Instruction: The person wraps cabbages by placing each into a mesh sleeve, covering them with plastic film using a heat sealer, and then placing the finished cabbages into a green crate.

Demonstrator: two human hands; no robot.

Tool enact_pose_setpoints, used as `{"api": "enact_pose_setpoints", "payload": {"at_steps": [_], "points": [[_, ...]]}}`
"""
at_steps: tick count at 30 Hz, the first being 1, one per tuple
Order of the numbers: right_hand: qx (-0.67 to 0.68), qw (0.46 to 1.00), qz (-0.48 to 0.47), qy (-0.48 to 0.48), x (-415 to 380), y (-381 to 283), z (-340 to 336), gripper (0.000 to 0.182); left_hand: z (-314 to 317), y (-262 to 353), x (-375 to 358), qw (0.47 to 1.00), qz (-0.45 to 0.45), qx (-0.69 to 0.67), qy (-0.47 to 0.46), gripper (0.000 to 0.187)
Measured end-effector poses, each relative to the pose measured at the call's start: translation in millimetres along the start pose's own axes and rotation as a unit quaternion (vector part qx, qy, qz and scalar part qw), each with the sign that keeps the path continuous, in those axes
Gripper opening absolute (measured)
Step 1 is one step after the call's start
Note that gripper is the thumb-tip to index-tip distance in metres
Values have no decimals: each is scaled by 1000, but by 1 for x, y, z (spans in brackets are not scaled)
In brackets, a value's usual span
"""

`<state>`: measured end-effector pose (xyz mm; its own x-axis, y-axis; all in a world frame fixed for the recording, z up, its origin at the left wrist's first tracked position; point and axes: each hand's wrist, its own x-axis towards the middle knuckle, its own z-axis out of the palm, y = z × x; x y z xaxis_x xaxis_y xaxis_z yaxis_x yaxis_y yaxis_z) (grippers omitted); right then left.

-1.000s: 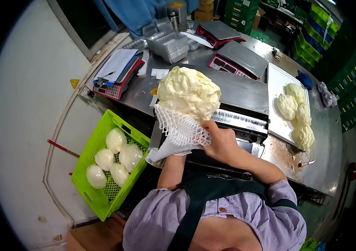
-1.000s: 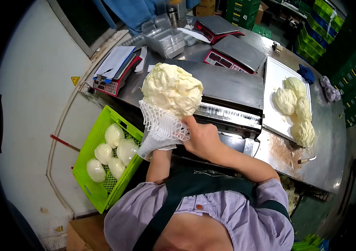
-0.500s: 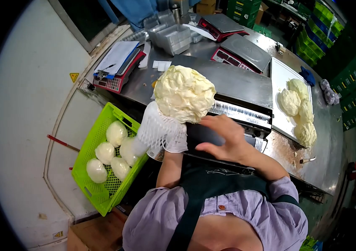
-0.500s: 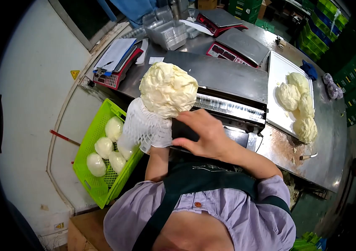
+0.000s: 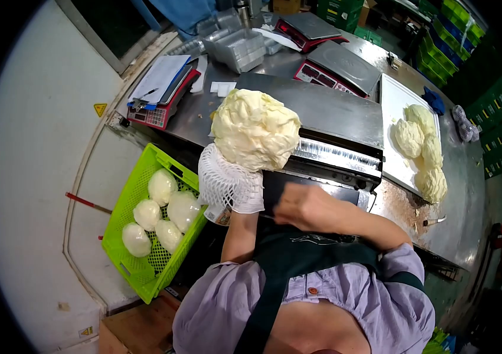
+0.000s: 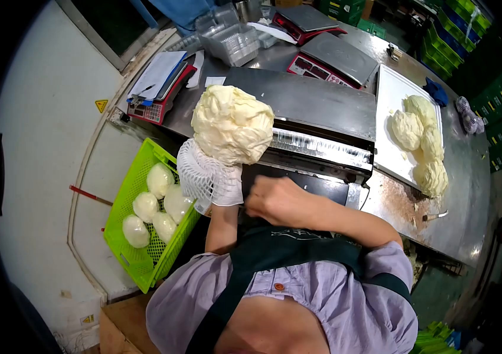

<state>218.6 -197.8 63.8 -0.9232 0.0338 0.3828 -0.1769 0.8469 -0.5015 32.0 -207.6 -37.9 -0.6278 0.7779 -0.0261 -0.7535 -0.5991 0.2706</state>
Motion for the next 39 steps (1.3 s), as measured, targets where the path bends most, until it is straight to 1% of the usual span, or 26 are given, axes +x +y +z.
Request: {"api": "enact_pose_setpoints", "payload": {"at_steps": [1, 2, 3, 4, 5, 7, 8, 9, 11, 13, 16, 19, 20, 21, 23, 24, 27, 29, 31, 32, 33, 35, 36, 37, 38, 39], "points": [[-29, 981, 78, -175, -15, -2, -7, 16, 2, -1, 2, 1000, 1, 1, -2, 36], [-63, 878, 238, -411, -15, -10, -22, 29, 3, -1, 5, 1000, 3, 0, -3, 36], [-50, 854, 244, -457, -34, -3, -28, 42, 4, -2, 6, 1000, 3, 1, -4, 36], [-54, 861, 252, -437, -51, 4, -31, 50, 5, -3, 8, 1000, 3, 0, -5, 36], [-64, 828, 318, -458, -44, -1, -44, 50, 5, -5, 9, 1000, 2, 1, -5, 36], [-124, 809, 396, -415, -30, -9, -65, 54, 6, -7, 9, 1000, -3, 2, -7, 36], [-43, 899, 378, -216, -36, -3, -63, 55, 8, -9, 8, 1000, -7, 5, -7, 36], [38, 940, 339, -3, -39, 2, -62, 55, 8, -13, 9, 1000, -13, 3, -9, 36], [-3, 941, 256, 221, -17, 13, -56, 60, 10, -19, 8, 1000, -21, 7, -12, 37], [-140, 923, 199, 298, 0, 28, -32, 68, 9, -23, 5, 999, -27, 11, -13, 37], [-149, 889, 195, 387, 20, 22, 1, 70, 6, -26, -2, 999, -28, 10, -16, 37], [-155, 886, 201, 389, 17, 25, 15, 66, 4, -27, -8, 999, -32, 9, -10, 37], [-160, 877, 195, 410, 19, 21, 15, 55, 4, -27, -10, 999, -34, 8, -7, 38], [-159, 877, 197, 408, 19, 19, 13, 55, 3, -27, -12, 999, -35, 9, -4, 38], [-148, 878, 184, 417, 20, 16, 10, 37, 2, -28, -14, 999, -40, 8, -2, 38], [-148, 877, 186, 417, 21, 15, 9, 37, 1, -29, -15, 999, -42, 5, -1, 38], [-152, 888, 166, 401, 29, 18, 8, 27, 1, -32, -16, 999, -43, 0, 0, 38], [-150, 897, 103, 404, 29, 22, 7, 24, 1, -34, -16, 999, -44, -1, 1, 39], [-140, 933, 23, 330, 21, 22, 9, 25, 2, -36, -14, 999, -41, -5, 4, 39], [-58, 963, -34, 261, 19, 17, 13, 22, 4, -37, -10, 999, -39, -4, 6, 39], [50, 981, -95, 159, 20, 5, 12, 21, 5, -36, -9, 999, -38, -4, 8, 39], [138, 989, -59, 3, 11, -12, 16, 20, 5, -38, -6, 999, -35, -6, 12, 39], [109, 989, 18, -98, 2, -16, 3, 15, 8, -37, -3, 999, -33, -7, 13, 39], [78, 973, 95, -197, -13, -19, -14, 10, 9, -37, 0, 999, -32, -6, 13, 40], [43, 943, 181, -276, -29, -17, -29, 12, 10, -36, 3, 999, -30, -6, 15, 40], [6, 898, 264, -352, -44, -13, -45, 13, 10, -38, 5, 999, -29, -8, 13, 40]]}}
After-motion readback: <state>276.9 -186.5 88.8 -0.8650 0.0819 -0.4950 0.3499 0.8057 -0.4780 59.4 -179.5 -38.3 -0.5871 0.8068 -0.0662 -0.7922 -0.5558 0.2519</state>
